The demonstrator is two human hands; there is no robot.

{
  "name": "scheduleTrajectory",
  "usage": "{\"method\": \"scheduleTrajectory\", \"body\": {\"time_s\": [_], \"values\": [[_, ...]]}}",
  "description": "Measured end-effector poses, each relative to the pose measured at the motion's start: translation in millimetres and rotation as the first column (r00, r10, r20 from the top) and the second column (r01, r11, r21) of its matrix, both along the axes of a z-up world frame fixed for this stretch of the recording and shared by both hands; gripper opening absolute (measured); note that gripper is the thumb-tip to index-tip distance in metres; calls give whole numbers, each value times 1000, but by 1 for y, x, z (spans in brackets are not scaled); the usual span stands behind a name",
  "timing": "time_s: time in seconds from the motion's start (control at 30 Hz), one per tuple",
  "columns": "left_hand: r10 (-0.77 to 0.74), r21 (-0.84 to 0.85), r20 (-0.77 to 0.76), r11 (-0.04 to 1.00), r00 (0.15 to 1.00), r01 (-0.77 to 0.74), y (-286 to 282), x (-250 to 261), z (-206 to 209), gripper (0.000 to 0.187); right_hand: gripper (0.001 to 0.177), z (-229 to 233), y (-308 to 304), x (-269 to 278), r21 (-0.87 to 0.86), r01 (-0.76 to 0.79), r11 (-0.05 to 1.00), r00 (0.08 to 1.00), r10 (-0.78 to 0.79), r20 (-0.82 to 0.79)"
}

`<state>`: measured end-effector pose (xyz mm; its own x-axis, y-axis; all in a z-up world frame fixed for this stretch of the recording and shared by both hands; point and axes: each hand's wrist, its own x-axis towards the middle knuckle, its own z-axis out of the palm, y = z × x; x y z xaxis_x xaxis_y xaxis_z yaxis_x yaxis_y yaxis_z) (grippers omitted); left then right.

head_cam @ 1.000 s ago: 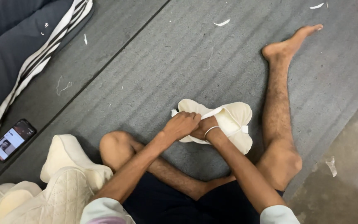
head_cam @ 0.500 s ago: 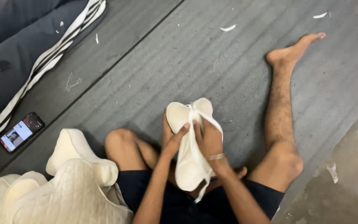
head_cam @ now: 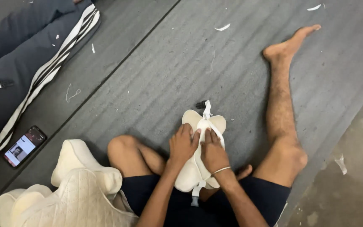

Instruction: Placing fabric covers onto bone-shaped foam neck pillows and securing the straps.

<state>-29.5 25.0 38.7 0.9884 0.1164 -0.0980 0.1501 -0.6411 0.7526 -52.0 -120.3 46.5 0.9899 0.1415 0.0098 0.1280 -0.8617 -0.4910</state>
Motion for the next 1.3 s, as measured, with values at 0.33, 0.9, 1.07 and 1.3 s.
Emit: {"method": "scheduleTrajectory", "body": {"time_s": [0.33, 0.9, 1.07, 1.3], "values": [[-294, 179, -311, 916, 904, 360, 13, 35, 3, 35, 38, 5, -15, 22, 208, -220, 953, 971, 194, 140], [-419, -85, 36, 903, 907, 421, 19, 20, 8, 26, 51, -29, 1, 20, -145, -410, 900, 893, 429, 137], [-441, -100, 29, 892, 897, 441, 14, 22, 17, 23, 58, -27, 12, 40, -262, -485, 834, 873, 481, -83], [-412, -105, -30, 907, 911, 407, 20, 20, 8, 23, 51, -72, 32, 66, -342, -550, 762, 835, 506, -217]]}}
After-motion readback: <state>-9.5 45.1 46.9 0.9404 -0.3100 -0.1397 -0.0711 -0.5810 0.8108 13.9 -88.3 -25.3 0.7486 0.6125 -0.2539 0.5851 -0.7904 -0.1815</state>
